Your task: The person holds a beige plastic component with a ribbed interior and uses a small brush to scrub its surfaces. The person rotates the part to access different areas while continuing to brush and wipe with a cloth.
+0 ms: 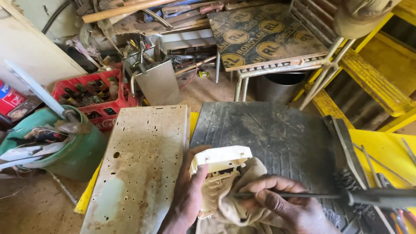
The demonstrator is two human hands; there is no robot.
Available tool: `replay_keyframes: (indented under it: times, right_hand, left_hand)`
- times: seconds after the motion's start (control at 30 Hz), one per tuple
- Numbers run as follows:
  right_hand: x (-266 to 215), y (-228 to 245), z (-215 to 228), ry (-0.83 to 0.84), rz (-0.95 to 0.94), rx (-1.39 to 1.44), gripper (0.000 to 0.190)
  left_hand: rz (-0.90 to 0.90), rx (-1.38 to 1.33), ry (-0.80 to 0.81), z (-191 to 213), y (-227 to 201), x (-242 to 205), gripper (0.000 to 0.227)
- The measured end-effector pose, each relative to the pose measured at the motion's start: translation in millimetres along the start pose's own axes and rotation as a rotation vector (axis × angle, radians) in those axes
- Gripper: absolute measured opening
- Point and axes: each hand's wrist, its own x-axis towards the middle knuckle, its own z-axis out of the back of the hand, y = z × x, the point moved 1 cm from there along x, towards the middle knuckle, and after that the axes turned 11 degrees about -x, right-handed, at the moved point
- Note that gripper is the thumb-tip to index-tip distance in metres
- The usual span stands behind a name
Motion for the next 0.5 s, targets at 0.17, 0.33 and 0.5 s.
replay_keyframes:
  times: [0.17, 0.33, 0.5]
  right_hand:
    - [-3, 10, -10, 0.073, 0.567, -0.465, 0.021]
    - [-4, 29, -22, 0.130, 0.861, -0.706, 0.019]
    - [-3, 37, -19, 0.251, 0.988, -0.819, 0.020]
  left_hand:
    - [0.025, 0.051, -0.022, 0, -4, 1, 0.077]
    - [0.250, 0.009, -0.071, -11, -13, -2, 0.070]
    - [0.190, -0.116, -0.246, -17, -13, -4, 0.047]
